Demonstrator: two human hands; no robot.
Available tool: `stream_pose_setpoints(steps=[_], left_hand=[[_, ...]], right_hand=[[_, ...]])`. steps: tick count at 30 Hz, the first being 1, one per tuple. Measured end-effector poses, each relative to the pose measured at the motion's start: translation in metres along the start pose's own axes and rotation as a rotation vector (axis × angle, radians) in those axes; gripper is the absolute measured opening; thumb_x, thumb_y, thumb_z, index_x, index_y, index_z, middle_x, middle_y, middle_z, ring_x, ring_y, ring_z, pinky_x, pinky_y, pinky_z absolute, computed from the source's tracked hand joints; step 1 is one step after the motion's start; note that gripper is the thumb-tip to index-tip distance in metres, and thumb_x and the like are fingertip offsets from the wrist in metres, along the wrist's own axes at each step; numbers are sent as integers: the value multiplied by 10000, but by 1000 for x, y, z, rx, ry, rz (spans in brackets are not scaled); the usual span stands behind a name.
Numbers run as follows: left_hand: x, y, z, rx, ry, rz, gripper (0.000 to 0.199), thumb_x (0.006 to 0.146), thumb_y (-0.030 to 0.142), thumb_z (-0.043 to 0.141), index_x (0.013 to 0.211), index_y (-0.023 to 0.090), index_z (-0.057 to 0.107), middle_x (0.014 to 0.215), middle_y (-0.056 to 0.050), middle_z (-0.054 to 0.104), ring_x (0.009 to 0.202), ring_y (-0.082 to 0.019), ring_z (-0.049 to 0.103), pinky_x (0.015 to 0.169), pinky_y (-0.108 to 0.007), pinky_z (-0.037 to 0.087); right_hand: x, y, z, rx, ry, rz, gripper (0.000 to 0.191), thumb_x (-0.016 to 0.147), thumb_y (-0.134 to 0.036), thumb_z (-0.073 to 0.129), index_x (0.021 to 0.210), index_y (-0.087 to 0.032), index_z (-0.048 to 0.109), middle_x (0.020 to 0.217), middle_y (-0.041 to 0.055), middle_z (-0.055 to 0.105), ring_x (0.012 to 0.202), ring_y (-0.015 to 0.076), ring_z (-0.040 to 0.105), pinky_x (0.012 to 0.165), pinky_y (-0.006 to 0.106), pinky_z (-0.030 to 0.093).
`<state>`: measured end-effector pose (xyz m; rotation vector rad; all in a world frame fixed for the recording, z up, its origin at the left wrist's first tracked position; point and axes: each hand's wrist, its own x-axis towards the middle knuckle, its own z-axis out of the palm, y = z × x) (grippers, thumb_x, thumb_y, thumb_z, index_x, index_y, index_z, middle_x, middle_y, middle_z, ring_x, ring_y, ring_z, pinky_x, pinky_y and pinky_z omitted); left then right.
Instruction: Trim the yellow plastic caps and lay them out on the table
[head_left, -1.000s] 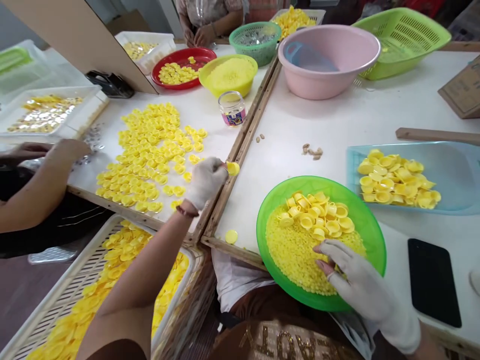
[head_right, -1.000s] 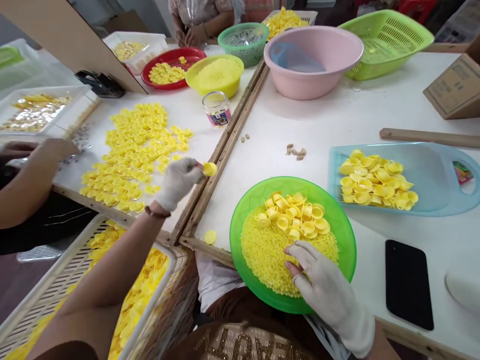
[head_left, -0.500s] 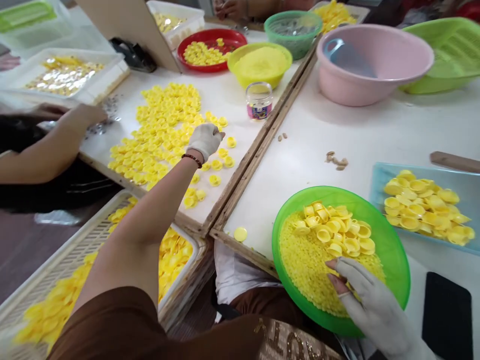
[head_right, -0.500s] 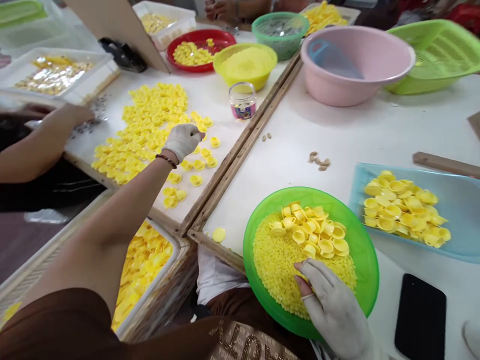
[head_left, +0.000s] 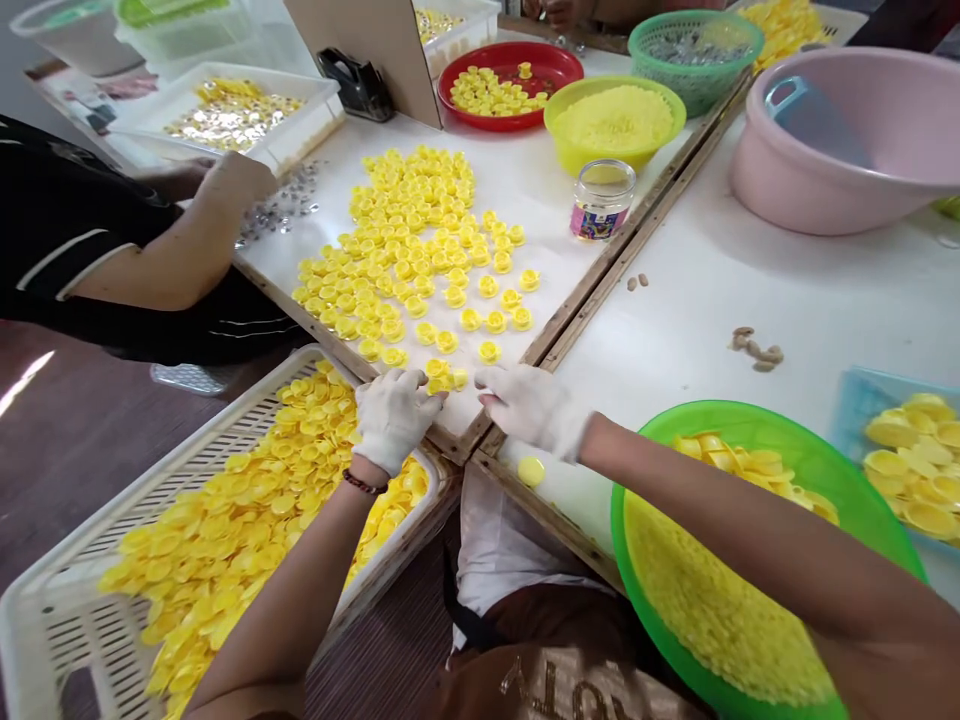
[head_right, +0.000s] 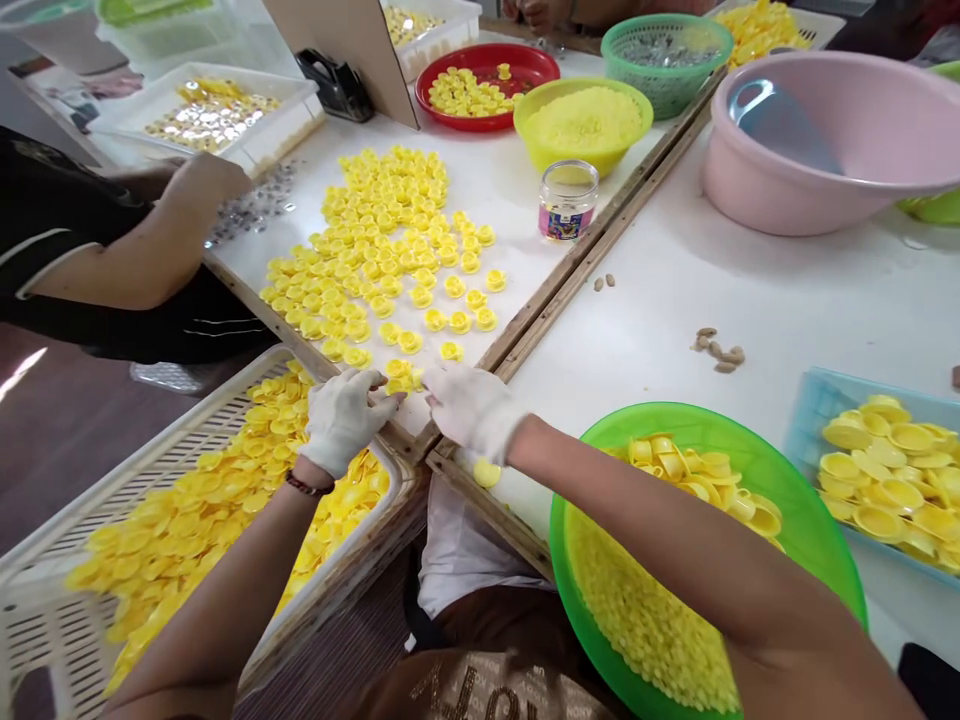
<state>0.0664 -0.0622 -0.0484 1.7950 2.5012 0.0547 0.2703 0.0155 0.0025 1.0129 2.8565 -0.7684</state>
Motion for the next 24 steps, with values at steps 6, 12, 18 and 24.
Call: stream_pose_setpoints(steps=[6, 12, 18, 24], left_hand=[[4, -14, -3, 43, -18, -11, 286, 899, 432, 613, 969, 197, 762, 1040, -112, 723, 1016, -357, 666, 888, -490, 408], [24, -13, -3, 60, 30, 112, 372, 935, 345, 596, 1264, 200, 691, 1214, -139, 708, 1121, -370, 630, 901, -489, 412], [50, -5, 5, 42, -27, 210, 266, 955, 270, 560, 1161, 219, 721, 1151, -130, 726, 1078, -359, 642, 890, -479, 408], [41, -12, -3, 64, 77, 122, 256, 962, 269, 570, 1162, 184, 704, 1171, -147, 700, 1084, -351, 629, 867, -465, 399]], right_hand=[[87, -18, 21, -68, -151, 205, 402, 997, -320, 505, 1314, -115, 641, 1284, 219, 716, 1130, 318, 710, 889, 397, 550], [93, -8, 17, -112, -234, 237, 377, 973, -276, 524, 1259, -104, 700, 1268, 210, 735, 1153, 285, 712, 944, 334, 534], [97, 0, 16, -153, -292, 196, 381, 937, -192, 527, 1260, -118, 717, 1270, 178, 742, 1155, 277, 707, 899, 318, 541], [88, 0, 14, -196, -319, 124, 333, 964, -164, 505, 1201, -140, 737, 1195, 165, 762, 1080, 279, 720, 825, 321, 535]])
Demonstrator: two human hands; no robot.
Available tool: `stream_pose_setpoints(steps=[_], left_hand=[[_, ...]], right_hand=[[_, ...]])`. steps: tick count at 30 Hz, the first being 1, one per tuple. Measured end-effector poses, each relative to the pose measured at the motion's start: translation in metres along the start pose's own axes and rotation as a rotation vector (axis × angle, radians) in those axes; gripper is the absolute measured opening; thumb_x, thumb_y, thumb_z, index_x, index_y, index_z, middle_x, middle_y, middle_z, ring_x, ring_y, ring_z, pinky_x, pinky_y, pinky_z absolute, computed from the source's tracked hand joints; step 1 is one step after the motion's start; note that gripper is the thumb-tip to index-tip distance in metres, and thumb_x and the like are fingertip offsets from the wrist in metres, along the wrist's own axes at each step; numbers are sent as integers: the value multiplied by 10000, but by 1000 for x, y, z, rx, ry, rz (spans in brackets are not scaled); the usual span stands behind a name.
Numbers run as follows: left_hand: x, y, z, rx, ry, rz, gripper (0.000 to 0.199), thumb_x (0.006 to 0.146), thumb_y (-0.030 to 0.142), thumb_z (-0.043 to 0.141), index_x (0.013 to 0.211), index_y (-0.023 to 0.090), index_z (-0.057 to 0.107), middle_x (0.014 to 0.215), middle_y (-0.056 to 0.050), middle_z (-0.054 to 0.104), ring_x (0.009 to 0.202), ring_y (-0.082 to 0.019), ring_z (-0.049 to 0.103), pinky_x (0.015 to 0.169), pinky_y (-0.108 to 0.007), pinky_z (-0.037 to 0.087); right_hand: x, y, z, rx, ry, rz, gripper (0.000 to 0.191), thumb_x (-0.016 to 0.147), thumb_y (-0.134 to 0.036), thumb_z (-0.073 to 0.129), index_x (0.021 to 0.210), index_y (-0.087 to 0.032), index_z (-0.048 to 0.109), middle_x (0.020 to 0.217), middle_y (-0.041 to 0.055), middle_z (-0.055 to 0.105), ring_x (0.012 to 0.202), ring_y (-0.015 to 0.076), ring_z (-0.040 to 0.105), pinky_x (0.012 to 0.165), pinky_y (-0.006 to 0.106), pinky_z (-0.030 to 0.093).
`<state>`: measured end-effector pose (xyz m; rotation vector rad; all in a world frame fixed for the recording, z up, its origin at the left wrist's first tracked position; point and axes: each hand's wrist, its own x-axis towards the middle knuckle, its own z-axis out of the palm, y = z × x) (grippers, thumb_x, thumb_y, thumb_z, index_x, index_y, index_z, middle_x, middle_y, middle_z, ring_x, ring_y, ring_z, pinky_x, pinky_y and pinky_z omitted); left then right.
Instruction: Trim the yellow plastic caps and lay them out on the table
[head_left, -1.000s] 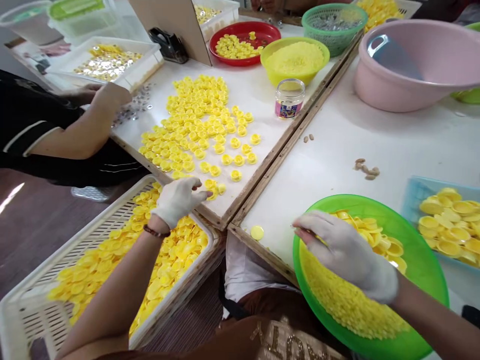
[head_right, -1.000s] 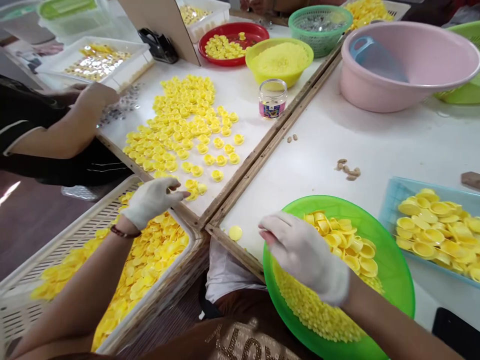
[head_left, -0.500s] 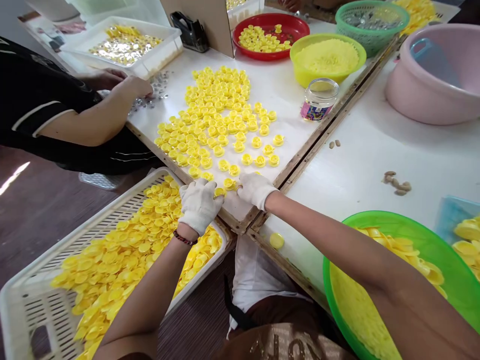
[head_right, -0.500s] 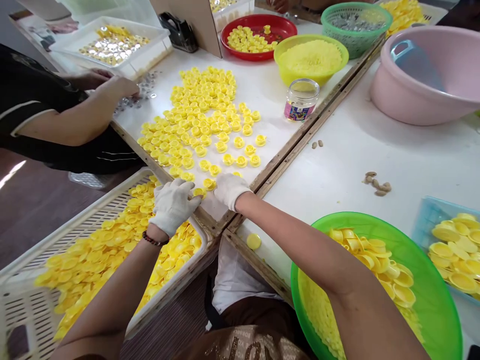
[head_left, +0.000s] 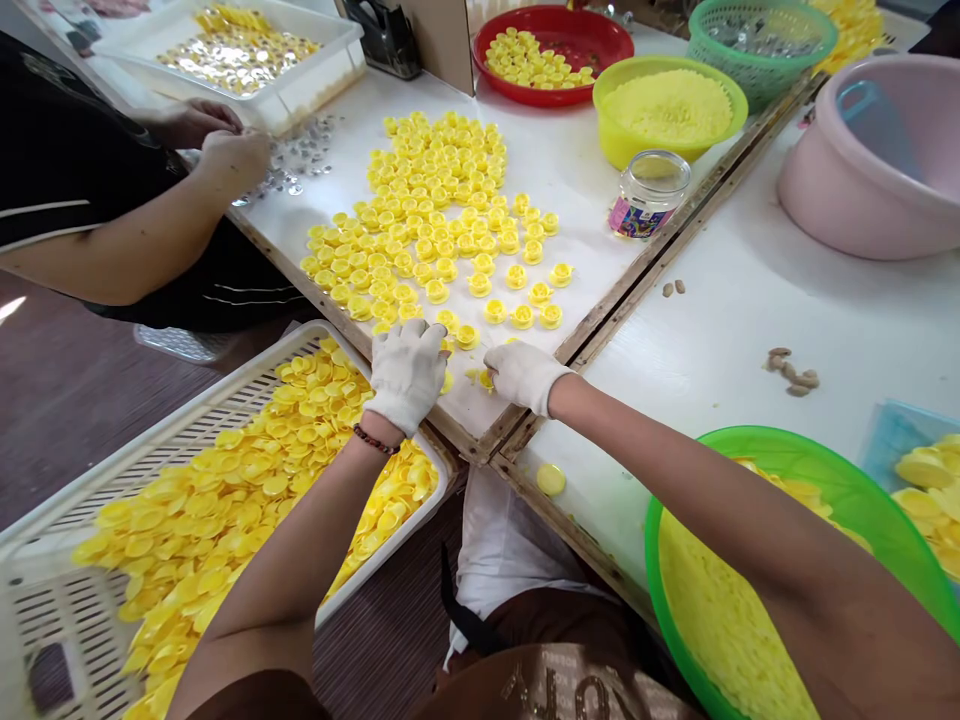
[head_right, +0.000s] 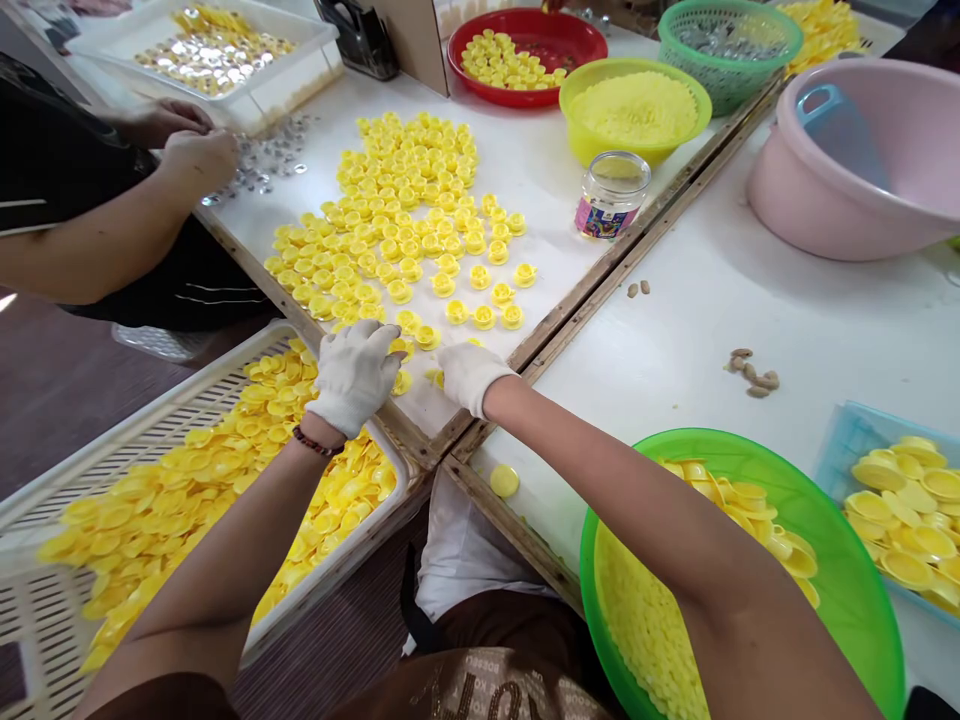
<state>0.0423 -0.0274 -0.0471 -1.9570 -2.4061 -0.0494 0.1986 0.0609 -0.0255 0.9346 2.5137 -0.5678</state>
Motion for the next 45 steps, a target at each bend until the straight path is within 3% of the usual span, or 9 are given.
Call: stream_pose_setpoints(steps=[6, 9, 12, 21, 29, 36, 40, 42, 45], left_hand=[[-30, 14, 6, -33, -9, 57, 263, 992, 262, 518, 903, 213, 760, 965, -111, 707, 947, -319, 621, 849, -476, 364], [-28, 21, 15, -41, 5, 64, 243, 980, 267, 542, 926, 229, 776, 948, -109, 705, 962, -329, 601, 874, -502, 351], [-19, 23, 22, -29, 6, 104, 222, 955, 234, 559, 966, 242, 780, 981, -111, 700, 1001, -341, 578, 901, -525, 345], [-15, 21, 33, -84, -24, 104, 204, 929, 248, 571, 923, 250, 774, 1029, -122, 668, 1040, -365, 531, 934, -560, 329], [-18, 21, 28, -44, -8, 119, 151, 918, 273, 597, 861, 212, 723, 986, -128, 689, 1009, -362, 564, 923, -539, 355], [-42, 23, 13, -223, 185, 73, 214, 981, 350, 595, 845, 255, 729, 984, -69, 732, 950, -288, 600, 944, -482, 383], [-42, 37, 19, -220, 172, 162, 166, 980, 314, 607, 935, 270, 761, 1006, -83, 736, 966, -303, 602, 925, -487, 385], [-40, 33, 22, -234, 169, 158, 184, 992, 294, 584, 977, 271, 765, 1024, -80, 738, 972, -297, 610, 923, -478, 388], [-36, 9, 23, -223, 221, 8, 234, 1012, 293, 539, 960, 255, 764, 1028, -76, 740, 987, -288, 615, 937, -455, 390]], right_hand=[[1, -6, -16, -149, 137, -120, 369, 966, -59, 459, 1209, -140, 725, 1264, 171, 710, 1172, 308, 659, 909, 378, 494], [20, -8, -20, -305, 125, -263, 278, 978, -114, 519, 1088, -147, 772, 1194, 155, 738, 1203, 337, 627, 932, 415, 476], [37, -10, -18, -354, 91, -310, 226, 986, -175, 562, 1032, -139, 780, 1139, 152, 762, 1168, 323, 641, 918, 401, 472], [37, -8, -19, -377, 66, -313, 271, 998, -156, 521, 1063, -107, 780, 1143, 184, 761, 1135, 326, 674, 887, 405, 467], [8, 18, -14, -276, 213, -172, 318, 985, -130, 480, 1134, -142, 761, 1134, 157, 733, 1062, 304, 681, 832, 384, 462], [11, 12, -15, -166, 208, -136, 296, 983, -154, 499, 1116, -162, 763, 1143, 132, 732, 1079, 275, 664, 863, 364, 439], [15, 13, -16, -151, 236, -125, 288, 979, -162, 498, 1094, -164, 762, 1125, 131, 734, 1071, 270, 669, 867, 359, 444], [15, 14, -15, -141, 243, -129, 281, 979, -174, 503, 1075, -167, 768, 1110, 126, 737, 1062, 268, 676, 863, 356, 447], [16, 9, -15, -104, 232, -172, 297, 989, -191, 497, 1096, -183, 774, 1124, 115, 749, 1067, 254, 687, 862, 341, 460]])
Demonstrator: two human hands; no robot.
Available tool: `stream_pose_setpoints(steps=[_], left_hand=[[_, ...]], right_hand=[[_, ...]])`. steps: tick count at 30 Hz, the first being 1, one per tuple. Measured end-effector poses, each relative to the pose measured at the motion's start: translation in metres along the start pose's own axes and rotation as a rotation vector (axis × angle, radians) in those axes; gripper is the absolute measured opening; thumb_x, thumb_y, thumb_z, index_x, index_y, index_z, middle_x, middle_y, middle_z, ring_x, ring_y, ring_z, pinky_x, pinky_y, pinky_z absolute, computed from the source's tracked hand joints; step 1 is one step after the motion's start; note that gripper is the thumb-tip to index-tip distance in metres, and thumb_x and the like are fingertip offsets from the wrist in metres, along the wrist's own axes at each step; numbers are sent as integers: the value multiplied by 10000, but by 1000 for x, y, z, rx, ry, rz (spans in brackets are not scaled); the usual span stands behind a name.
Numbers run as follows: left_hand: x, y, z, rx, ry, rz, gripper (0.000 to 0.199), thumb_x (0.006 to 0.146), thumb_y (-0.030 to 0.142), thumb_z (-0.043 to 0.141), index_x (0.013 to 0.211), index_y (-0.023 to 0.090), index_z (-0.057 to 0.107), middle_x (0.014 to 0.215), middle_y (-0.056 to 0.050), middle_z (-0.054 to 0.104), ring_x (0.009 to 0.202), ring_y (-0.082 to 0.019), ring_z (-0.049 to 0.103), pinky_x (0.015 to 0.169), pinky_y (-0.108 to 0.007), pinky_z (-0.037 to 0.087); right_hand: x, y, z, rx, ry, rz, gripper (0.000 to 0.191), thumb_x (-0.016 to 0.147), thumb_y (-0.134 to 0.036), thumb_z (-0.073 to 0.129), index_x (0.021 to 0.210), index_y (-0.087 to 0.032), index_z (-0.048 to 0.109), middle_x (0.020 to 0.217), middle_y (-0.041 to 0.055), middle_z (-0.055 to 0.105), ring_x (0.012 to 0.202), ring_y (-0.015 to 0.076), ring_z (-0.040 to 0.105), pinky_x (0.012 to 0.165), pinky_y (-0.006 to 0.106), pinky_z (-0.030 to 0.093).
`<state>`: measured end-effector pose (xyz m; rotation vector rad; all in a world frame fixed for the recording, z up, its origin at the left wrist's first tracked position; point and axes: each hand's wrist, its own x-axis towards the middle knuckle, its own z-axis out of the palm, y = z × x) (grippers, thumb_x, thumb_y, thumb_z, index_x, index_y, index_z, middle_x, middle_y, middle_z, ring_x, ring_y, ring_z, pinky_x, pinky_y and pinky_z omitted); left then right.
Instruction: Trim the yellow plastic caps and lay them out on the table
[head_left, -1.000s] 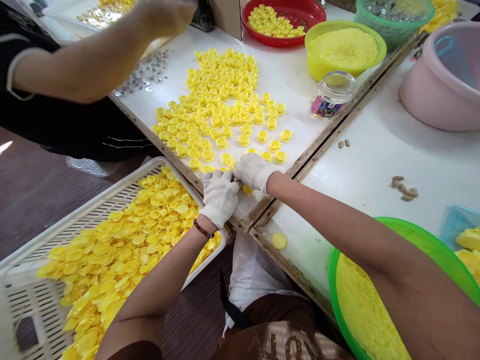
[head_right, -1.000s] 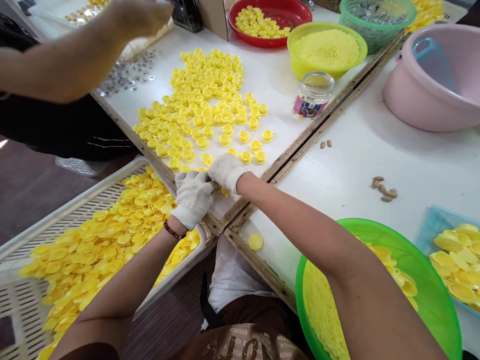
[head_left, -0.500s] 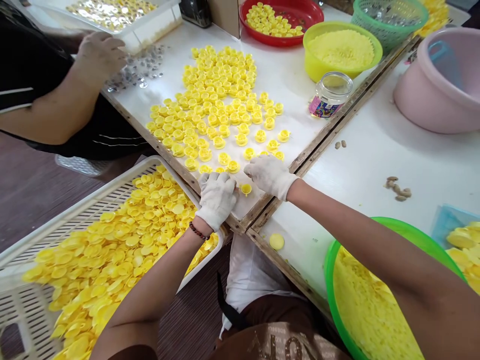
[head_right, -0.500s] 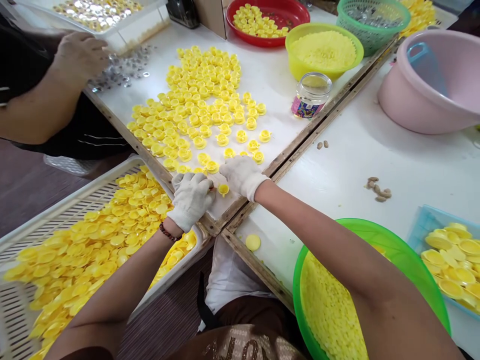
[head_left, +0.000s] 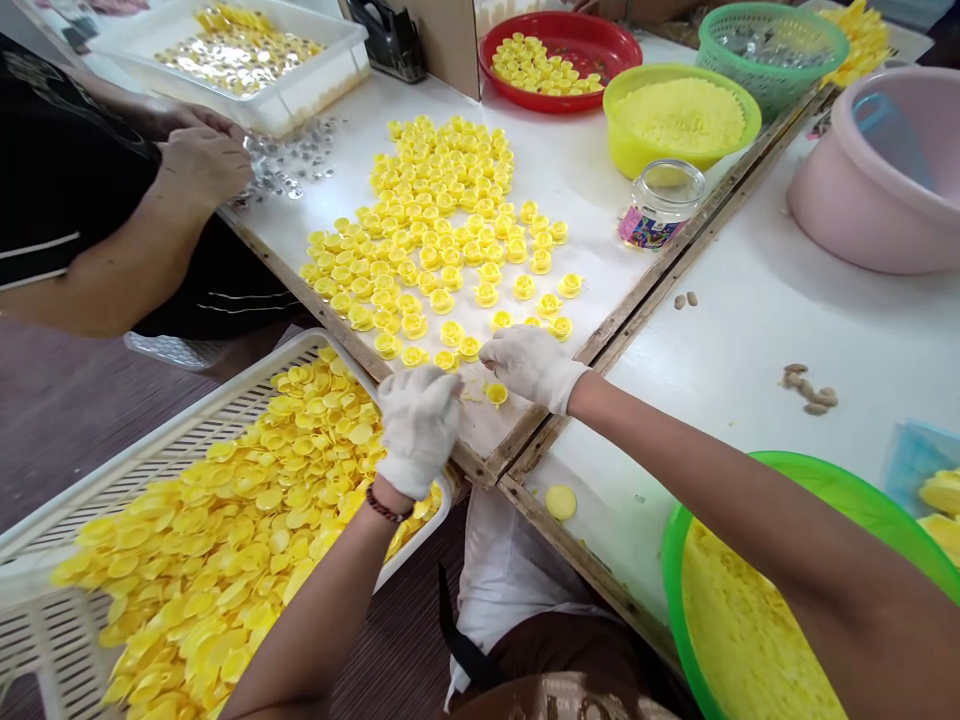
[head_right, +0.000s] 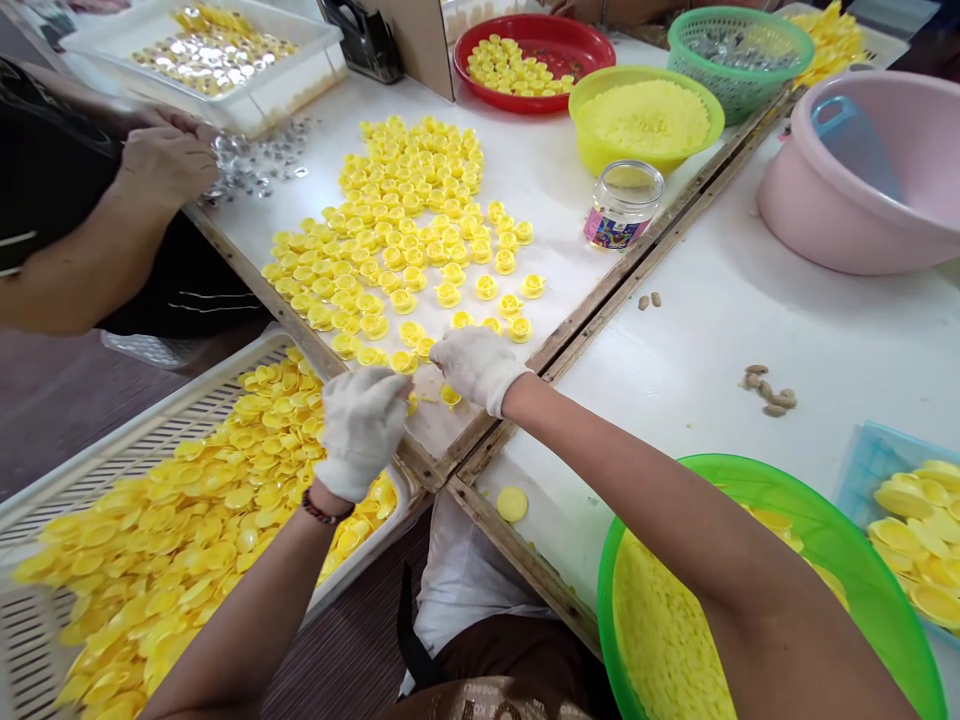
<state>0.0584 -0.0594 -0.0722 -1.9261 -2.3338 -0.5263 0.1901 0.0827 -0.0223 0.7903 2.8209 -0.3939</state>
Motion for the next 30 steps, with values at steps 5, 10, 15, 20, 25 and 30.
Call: stream_pose_setpoints(steps=[5, 10, 15, 20, 25, 30], left_hand=[[18, -35, -1, 91, -19, -77, 209, 969, 331, 589, 979, 259, 784, 1056, -83, 731, 1024, -317, 595, 931, -466, 373], [31, -37, 9, 107, -73, -78, 205, 951, 365, 607, 898, 263, 777, 1032, -83, 724, 1042, -335, 580, 935, -487, 350], [29, -39, 15, 61, -19, -32, 205, 956, 267, 571, 916, 246, 770, 1047, -83, 736, 1022, -316, 585, 953, -492, 336], [30, -43, 21, 76, 46, 6, 166, 927, 227, 612, 857, 235, 762, 982, -77, 748, 969, -309, 593, 909, -484, 336], [30, -45, 21, 41, 69, 18, 185, 950, 247, 604, 854, 236, 761, 979, -76, 753, 976, -308, 607, 912, -485, 338], [20, -40, 3, 31, 44, -60, 204, 967, 308, 586, 956, 212, 765, 987, -103, 745, 963, -305, 637, 876, -454, 362]], right_hand=[[20, -27, 3, 97, -130, 88, 330, 1013, -225, 486, 1178, -199, 770, 1192, 130, 770, 1097, 276, 715, 847, 349, 520], [40, -43, 17, 99, -127, 196, 354, 1003, -175, 460, 1208, -138, 746, 1211, 197, 756, 1113, 323, 724, 837, 398, 562], [48, -43, 25, 133, -73, 225, 361, 1009, -187, 423, 1192, -178, 734, 1206, 159, 760, 1118, 294, 720, 854, 373, 558], [57, -42, 26, 158, -36, 255, 344, 1005, -218, 433, 1185, -206, 725, 1221, 132, 757, 1124, 283, 714, 850, 359, 550], [60, -42, 18, 170, -50, 260, 300, 977, -252, 512, 1159, -181, 739, 1202, 147, 762, 1125, 292, 714, 837, 348, 539], [30, -27, -2, 139, -60, 234, 289, 919, -186, 551, 1123, -184, 755, 1169, 134, 772, 1083, 283, 716, 799, 328, 506]])
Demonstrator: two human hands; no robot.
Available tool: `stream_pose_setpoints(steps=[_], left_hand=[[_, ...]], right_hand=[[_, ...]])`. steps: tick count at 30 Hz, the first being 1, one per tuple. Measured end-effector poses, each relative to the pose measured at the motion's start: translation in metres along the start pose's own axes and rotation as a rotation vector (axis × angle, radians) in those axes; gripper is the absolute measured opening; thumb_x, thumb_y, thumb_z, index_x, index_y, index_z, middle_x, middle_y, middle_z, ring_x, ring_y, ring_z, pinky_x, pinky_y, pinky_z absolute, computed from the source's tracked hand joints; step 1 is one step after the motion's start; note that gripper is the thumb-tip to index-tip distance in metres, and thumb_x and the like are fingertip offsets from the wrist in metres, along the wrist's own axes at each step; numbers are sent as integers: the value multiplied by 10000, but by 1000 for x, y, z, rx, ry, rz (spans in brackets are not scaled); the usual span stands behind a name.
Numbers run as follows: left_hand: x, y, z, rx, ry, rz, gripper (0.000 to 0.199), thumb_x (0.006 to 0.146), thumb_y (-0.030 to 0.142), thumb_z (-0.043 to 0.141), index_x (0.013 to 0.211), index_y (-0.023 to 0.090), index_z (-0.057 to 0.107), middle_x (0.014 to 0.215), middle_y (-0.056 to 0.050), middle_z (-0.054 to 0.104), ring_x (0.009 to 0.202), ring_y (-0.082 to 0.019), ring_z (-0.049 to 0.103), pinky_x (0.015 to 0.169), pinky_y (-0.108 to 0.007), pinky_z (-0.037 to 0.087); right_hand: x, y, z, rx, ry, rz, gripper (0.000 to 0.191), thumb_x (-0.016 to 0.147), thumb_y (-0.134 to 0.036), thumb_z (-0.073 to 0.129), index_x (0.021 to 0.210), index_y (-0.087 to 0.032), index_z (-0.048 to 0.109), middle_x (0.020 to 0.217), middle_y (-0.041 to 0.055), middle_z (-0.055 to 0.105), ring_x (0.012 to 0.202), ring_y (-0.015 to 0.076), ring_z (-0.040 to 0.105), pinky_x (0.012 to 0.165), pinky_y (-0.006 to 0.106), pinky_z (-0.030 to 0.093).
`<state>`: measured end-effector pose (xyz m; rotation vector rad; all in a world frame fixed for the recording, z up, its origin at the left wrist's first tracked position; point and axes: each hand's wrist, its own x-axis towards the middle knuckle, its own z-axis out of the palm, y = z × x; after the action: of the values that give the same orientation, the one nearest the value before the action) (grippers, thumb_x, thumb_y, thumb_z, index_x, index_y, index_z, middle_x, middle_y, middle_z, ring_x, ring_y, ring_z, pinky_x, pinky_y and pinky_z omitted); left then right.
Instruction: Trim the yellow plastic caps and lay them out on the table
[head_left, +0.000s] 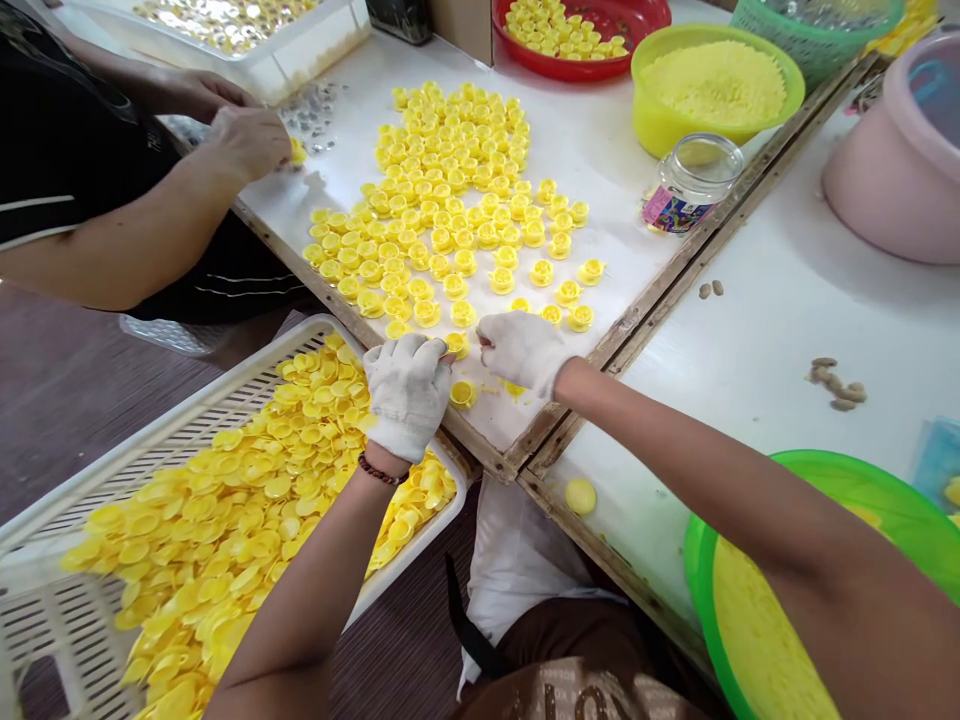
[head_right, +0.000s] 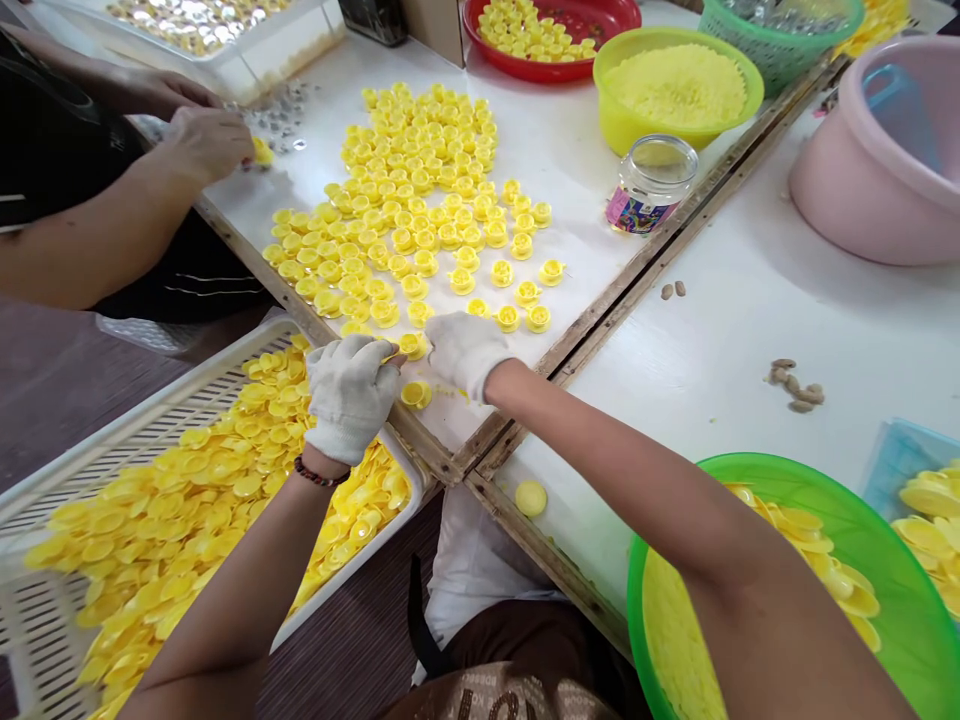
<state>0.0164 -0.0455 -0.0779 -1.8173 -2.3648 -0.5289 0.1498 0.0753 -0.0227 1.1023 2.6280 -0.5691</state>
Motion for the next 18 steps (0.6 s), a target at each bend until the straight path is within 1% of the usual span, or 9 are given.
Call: stream_pose_setpoints(steps=[2, 4, 6, 9, 11, 14, 18], left_hand=[[0, 6, -9, 34, -102, -6, 254, 977, 328, 561, 877, 199, 755, 918, -108, 739, 914, -302, 650, 839, -448, 363], [5, 15, -15, 95, -231, -1, 299, 978, 344, 545, 827, 179, 746, 899, -125, 741, 893, -315, 660, 816, -450, 363], [13, 25, -17, 176, -353, -17, 345, 978, 368, 530, 824, 151, 749, 917, -160, 747, 894, -344, 670, 811, -459, 368], [27, 38, -16, 251, -493, -65, 356, 963, 358, 531, 847, 114, 763, 928, -205, 747, 917, -390, 682, 831, -478, 382], [34, 42, -14, 259, -550, -88, 325, 946, 323, 545, 880, 98, 770, 936, -224, 747, 934, -408, 689, 845, -486, 391], [40, 46, -12, 254, -595, -101, 282, 922, 252, 552, 932, 74, 770, 972, -254, 745, 951, -423, 695, 848, -492, 397], [44, 48, -12, 265, -624, -111, 255, 887, 171, 543, 926, 55, 767, 972, -269, 742, 934, -418, 701, 847, -495, 396]], right_hand=[[-15, 14, -7, -21, -29, -49, 248, 896, -206, 580, 1048, -202, 775, 1110, 103, 785, 1038, 267, 717, 784, 315, 492], [-27, 26, -11, -39, -82, -93, 236, 895, -228, 587, 1018, -218, 788, 1075, 79, 791, 1011, 253, 717, 773, 308, 484], [-34, 31, -11, -68, -123, -92, 270, 933, -252, 559, 1073, -227, 788, 1098, 83, 791, 1021, 260, 721, 774, 320, 490], [-38, 25, -7, -132, -166, -27, 328, 992, -275, 504, 1179, -211, 766, 1171, 144, 773, 1067, 308, 727, 783, 361, 522], [-37, 18, -3, -168, -208, 28, 335, 991, -238, 504, 1202, -185, 759, 1202, 188, 755, 1085, 336, 730, 785, 385, 545], [-35, 12, 2, -190, -236, 73, 349, 963, -162, 509, 1213, -154, 751, 1222, 223, 738, 1104, 356, 729, 790, 410, 567], [-38, 16, -1, -168, -220, 63, 349, 961, -183, 509, 1214, -168, 749, 1228, 202, 742, 1106, 346, 726, 807, 407, 570]])
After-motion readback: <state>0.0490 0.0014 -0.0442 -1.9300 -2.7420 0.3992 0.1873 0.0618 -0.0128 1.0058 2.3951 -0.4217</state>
